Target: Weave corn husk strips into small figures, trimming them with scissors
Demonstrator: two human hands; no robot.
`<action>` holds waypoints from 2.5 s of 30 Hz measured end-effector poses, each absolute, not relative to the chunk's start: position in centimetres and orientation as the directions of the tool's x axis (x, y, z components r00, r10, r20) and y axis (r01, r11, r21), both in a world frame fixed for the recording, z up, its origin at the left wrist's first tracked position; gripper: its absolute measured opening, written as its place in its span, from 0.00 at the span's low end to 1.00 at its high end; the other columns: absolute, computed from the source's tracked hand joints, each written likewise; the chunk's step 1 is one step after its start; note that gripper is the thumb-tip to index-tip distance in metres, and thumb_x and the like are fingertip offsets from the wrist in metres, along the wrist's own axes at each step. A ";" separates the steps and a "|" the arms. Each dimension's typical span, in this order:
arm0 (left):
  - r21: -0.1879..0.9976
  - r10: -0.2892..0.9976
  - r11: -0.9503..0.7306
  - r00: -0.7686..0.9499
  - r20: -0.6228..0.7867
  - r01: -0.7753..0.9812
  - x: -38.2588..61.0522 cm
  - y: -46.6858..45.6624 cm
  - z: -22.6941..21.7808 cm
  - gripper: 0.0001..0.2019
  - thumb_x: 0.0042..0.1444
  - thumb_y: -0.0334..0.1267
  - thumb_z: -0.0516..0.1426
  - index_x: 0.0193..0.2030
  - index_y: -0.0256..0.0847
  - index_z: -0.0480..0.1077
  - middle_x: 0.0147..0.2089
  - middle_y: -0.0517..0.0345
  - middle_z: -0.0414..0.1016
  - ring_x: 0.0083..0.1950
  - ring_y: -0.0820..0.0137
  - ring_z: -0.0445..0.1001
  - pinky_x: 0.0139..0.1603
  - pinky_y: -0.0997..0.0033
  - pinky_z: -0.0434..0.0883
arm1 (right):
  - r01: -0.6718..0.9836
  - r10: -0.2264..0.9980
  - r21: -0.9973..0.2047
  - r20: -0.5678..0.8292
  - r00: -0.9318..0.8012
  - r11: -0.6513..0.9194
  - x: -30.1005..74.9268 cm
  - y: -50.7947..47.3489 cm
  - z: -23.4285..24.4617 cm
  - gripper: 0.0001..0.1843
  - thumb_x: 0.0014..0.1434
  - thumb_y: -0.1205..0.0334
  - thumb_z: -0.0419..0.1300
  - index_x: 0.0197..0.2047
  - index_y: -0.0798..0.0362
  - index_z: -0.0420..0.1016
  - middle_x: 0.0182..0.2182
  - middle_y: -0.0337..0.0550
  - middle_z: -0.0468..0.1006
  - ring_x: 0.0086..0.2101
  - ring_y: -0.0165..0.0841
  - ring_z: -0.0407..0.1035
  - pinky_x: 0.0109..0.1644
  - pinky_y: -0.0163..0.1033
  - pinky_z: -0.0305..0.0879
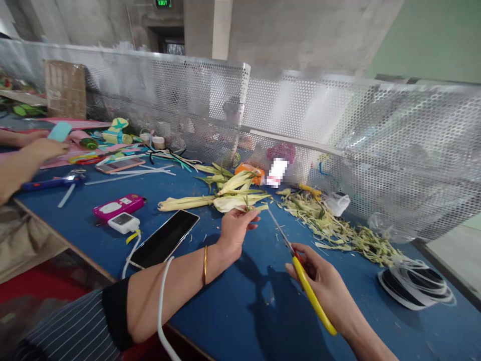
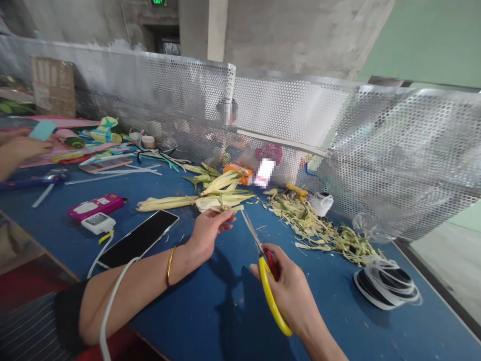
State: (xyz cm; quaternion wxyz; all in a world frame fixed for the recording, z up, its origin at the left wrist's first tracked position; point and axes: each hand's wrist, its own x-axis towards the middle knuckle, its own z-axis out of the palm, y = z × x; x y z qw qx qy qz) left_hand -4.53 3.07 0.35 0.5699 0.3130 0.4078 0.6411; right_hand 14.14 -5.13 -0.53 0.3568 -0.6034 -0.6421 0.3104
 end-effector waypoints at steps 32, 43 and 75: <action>0.888 0.999 0.001 -0.047 -0.025 -0.461 -3.1 1.7 -0.5 0.14 0.38 0.35 0.69 0.31 0.36 0.72 0.30 0.55 0.78 0.31 0.71 0.76 0.34 0.71 0.73 | 0.285 0.985 -0.944 -0.174 0.005 -0.169 10.0 -7.0 -0.1 0.28 0.53 0.32 0.56 0.36 0.50 0.69 0.12 0.27 0.57 0.12 0.24 0.53 0.14 0.28 0.49; 0.898 0.999 0.020 -0.022 -0.033 -0.439 -3.6 2.0 0.0 0.12 0.39 0.35 0.68 0.32 0.35 0.76 0.31 0.53 0.78 0.34 0.69 0.76 0.31 0.73 0.70 | 0.383 0.997 -0.921 -0.083 -0.004 -0.076 11.4 -6.3 -1.2 0.30 0.55 0.33 0.56 0.44 0.53 0.73 0.16 0.29 0.58 0.15 0.25 0.53 0.17 0.31 0.50; 0.932 0.951 -0.310 0.064 0.304 0.189 -4.9 3.0 -0.4 0.08 0.50 0.40 0.60 0.30 0.42 0.80 0.24 0.62 0.72 0.26 0.71 0.65 0.29 0.74 0.58 | 0.868 0.972 -0.485 0.235 0.015 0.104 12.6 -6.9 1.3 0.26 0.54 0.38 0.60 0.50 0.45 0.77 0.32 0.41 0.82 0.28 0.36 0.73 0.29 0.34 0.66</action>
